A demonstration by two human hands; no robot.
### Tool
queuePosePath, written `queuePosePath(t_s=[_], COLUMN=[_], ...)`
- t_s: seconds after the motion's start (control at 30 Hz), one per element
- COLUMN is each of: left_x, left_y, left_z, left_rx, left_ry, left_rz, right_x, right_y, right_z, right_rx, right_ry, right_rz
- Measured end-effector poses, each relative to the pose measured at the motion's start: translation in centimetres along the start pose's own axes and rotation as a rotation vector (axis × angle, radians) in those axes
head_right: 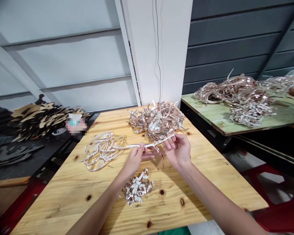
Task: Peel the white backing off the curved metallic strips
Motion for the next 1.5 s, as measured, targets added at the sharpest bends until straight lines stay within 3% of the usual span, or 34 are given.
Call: queuePosePath(t_s=[0.37,0.5,0.57,0.63,0.77,0.97,1.13,1.5], left_x=[0.4,1.0,1.4,1.8,2.6,2.6,2.1,2.1], left_y=[1.0,1.8,1.4,0.6,-0.8,-1.0,-1.3,-1.3], left_z=[-1.3,-2.7,-3.5,-4.1,-4.4,-4.4,-3.2,-3.0], left_rx=[-0.03,-0.172,-0.326,-0.461,-0.583,-0.585,-0.593,-0.609], left_ry=[-0.199,-0.333,-0.411,-0.467,-0.498,-0.541,-0.351,-0.319], left_rz=[-0.204,-0.195,-0.122,-0.037,0.092,0.072,0.099,0.059], right_x=[0.4,0.1,-0.1,-0.1,0.7,1.4,2.1,1.5], right_y=[0.3,1.2,1.1,0.6,-0.4,-1.1,-1.5,-0.8], right_z=[0.2,0.9,0.5,-0.7,-2.7,-3.0,-3.9,-3.9], right_rx=[0.114,0.425,0.735,1.013,1.285,1.314,1.375,1.164], right_ry=[0.136,0.257,0.281,0.264,0.242,0.283,0.32,0.228], right_rz=[-0.093,-0.174,-0.116,0.023,0.249,0.307,0.411,0.366])
Point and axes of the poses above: each hand's wrist, its own x-axis away from the middle knuckle, its own y-axis out of the back of the hand, z = x × y, the point moved 5 cm from there along -x, towards the middle knuckle, and after that the axes turned 13 degrees about x, right-handed, at the moved point
